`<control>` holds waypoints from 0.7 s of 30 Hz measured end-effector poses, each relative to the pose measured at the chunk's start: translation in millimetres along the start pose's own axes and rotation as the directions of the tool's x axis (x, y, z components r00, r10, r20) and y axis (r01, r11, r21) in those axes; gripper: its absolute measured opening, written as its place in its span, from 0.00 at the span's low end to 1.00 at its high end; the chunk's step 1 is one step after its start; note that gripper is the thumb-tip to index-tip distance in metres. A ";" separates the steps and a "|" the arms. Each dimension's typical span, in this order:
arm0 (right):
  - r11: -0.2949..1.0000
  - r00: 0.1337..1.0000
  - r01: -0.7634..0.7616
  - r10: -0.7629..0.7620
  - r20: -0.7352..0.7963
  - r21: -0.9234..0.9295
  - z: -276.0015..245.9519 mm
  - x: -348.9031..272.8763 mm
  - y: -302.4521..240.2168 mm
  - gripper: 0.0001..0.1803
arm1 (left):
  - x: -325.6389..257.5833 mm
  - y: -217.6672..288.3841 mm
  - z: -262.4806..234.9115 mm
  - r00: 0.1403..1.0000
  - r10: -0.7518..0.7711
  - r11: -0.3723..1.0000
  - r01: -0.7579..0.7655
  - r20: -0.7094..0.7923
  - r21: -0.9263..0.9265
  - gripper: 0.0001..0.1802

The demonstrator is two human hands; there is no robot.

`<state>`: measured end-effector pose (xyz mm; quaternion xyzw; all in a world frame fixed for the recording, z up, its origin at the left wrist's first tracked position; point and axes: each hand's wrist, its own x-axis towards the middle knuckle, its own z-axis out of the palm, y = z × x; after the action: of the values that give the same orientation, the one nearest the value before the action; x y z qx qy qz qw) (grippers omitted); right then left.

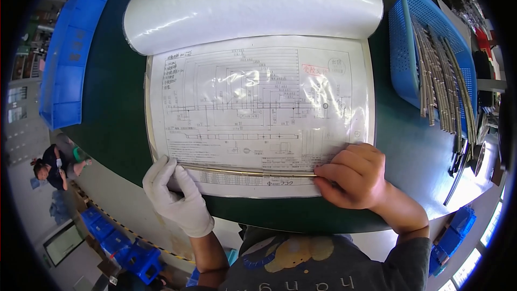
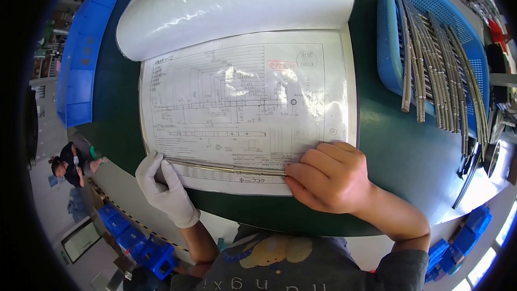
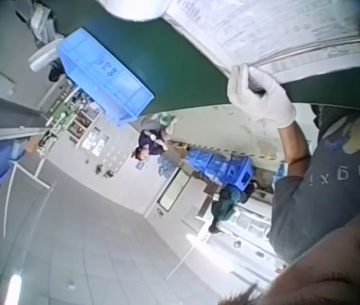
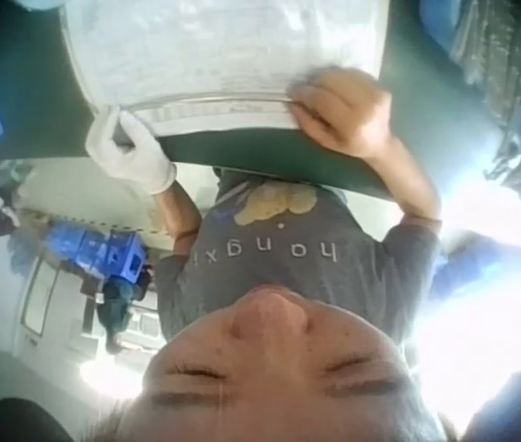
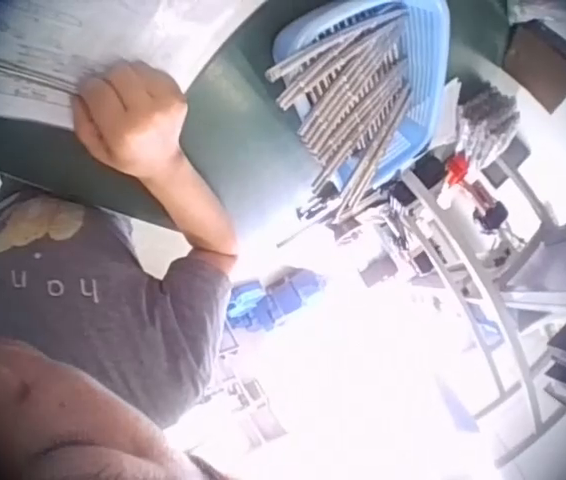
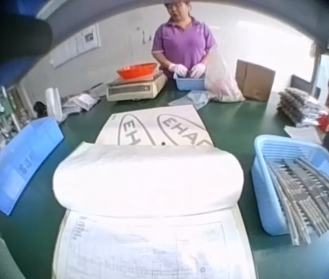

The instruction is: Measure the diameter of metal rods using a micrometer and verify against a technical drawing.

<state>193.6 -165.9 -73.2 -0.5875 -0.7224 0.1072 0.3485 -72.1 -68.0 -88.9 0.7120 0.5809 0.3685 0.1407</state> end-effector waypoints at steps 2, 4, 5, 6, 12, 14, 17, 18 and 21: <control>1.000 1.000 -0.009 0.009 0.001 0.005 -0.2 -0.1 -0.1 0.09 | 1.3 0.1 1.0 1.000 0.028 1.000 -0.028 -0.002 0.008 0.09; 1.000 1.000 -0.023 0.023 0.010 0.005 -0.5 0.2 -0.5 0.08 | 2.2 -0.2 1.0 0.999 0.054 0.998 -0.054 -0.007 0.016 0.09; 1.000 1.000 -0.019 0.019 0.011 0.006 0.0 0.9 -1.0 0.08 | 2.1 -0.5 0.1 0.999 0.047 0.999 -0.047 -0.012 0.010 0.09; 1.000 1.000 -0.013 0.012 0.010 0.007 0.6 1.5 -1.5 0.08 | 2.1 -0.9 -0.8 0.999 0.041 0.999 -0.041 -0.016 0.003 0.08; 1.000 1.000 -0.001 0.001 -0.018 -0.013 2.2 0.5 -0.5 0.09 | 3.1 -0.6 -0.1 0.998 0.056 0.998 -0.056 -0.013 0.031 0.08; 1.000 1.000 0.002 -0.002 -0.030 -0.017 2.1 0.7 0.2 0.09 | 3.0 -0.3 1.0 0.998 0.054 0.998 -0.054 -0.014 0.019 0.09; 1.000 1.000 -0.006 0.006 -0.014 -0.007 1.2 0.5 0.1 0.09 | 2.2 -0.3 1.9 0.999 0.048 0.999 -0.048 -0.014 0.002 0.09; 1.000 1.000 -0.006 0.006 -0.018 -0.008 1.0 0.9 0.2 0.09 | 2.2 -0.5 2.3 0.999 0.043 0.999 -0.043 -0.013 -0.002 0.09; 1.000 1.000 -0.008 0.008 -0.016 -0.010 0.3 1.1 -1.1 0.09 | 1.9 -0.4 1.9 0.999 0.029 0.999 -0.030 -0.032 -0.034 0.09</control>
<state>192.5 -165.1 -72.4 -0.5931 -0.7177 0.1001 0.3508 -71.0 -65.7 -89.8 0.7123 0.5659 0.3916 0.1382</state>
